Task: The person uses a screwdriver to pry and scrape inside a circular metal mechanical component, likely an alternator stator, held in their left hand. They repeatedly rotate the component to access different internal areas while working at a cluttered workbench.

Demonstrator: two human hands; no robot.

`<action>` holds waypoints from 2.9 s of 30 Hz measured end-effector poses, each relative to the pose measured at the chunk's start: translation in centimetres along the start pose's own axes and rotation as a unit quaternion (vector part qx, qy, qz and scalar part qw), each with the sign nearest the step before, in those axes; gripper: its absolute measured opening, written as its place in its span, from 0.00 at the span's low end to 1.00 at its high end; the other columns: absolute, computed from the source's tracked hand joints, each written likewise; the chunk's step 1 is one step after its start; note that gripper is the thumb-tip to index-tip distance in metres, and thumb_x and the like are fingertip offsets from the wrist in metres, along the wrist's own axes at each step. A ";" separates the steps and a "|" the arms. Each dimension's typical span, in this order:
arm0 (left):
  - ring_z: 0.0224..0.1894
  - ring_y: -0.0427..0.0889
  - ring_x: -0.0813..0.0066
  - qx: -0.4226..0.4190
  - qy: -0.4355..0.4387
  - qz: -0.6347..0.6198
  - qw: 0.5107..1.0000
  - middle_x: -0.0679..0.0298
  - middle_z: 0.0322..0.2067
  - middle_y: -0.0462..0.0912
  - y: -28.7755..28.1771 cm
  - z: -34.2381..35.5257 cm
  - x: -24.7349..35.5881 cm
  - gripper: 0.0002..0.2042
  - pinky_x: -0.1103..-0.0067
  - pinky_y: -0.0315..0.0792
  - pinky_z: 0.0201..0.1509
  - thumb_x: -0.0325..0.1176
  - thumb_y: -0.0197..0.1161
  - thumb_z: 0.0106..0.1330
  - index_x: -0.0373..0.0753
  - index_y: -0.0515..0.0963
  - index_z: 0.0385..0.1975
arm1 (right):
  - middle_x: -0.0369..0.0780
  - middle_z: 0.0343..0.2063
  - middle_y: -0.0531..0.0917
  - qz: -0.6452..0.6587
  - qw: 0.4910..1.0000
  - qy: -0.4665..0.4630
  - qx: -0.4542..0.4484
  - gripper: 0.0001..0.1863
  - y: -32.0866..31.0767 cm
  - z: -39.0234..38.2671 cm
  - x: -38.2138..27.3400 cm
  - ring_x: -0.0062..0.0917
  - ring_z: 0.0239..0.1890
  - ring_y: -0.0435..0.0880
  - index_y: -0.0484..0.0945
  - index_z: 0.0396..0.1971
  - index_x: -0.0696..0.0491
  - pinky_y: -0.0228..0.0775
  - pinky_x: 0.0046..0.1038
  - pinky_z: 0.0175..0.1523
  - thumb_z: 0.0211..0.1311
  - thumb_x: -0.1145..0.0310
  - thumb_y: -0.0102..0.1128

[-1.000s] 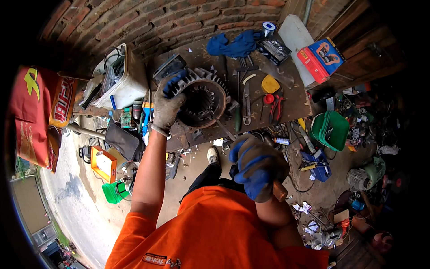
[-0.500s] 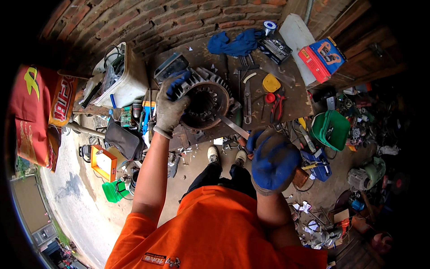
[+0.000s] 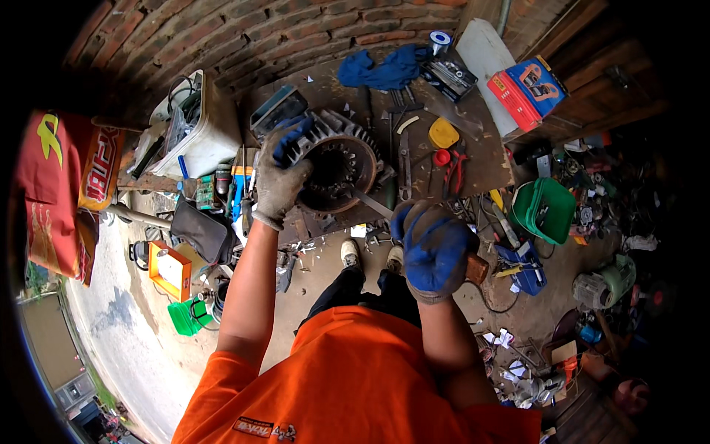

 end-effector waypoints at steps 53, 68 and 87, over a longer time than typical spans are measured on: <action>0.62 0.76 0.56 -0.004 -0.057 -0.069 0.996 0.54 0.56 0.79 -0.5 1.1 -1.3 0.29 0.68 0.66 0.70 0.24 0.63 0.46 0.40 0.82 0.55 | 0.36 0.19 0.75 -0.089 0.984 -0.028 -0.150 0.18 3.6 1.1 -2.8 0.30 0.22 0.78 0.79 0.20 0.54 0.76 0.38 0.31 0.58 0.56 0.70; 0.61 0.77 0.59 -0.007 -0.067 -0.080 0.995 0.56 0.55 0.80 -0.6 1.3 -1.7 0.28 0.69 0.66 0.70 0.24 0.63 0.46 0.39 0.81 0.54 | 0.36 0.19 0.75 -0.094 0.983 -0.032 -0.154 0.21 3.5 1.0 -1.3 0.31 0.21 0.77 0.78 0.20 0.55 0.76 0.38 0.30 0.64 0.52 0.65; 0.60 0.78 0.60 -0.002 -0.069 -0.081 0.994 0.56 0.54 0.81 -0.9 1.6 -1.8 0.28 0.70 0.67 0.69 0.24 0.63 0.47 0.39 0.82 0.54 | 0.36 0.18 0.74 -0.088 0.982 -0.024 -0.163 0.20 3.8 1.6 -2.0 0.31 0.20 0.76 0.78 0.20 0.54 0.75 0.38 0.30 0.63 0.54 0.66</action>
Point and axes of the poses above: each hand's wrist, its own z-axis towards the middle knuckle, its own y-axis out of the palm, x = y × z, the point moved 5 cm from there along z, towards the middle knuckle
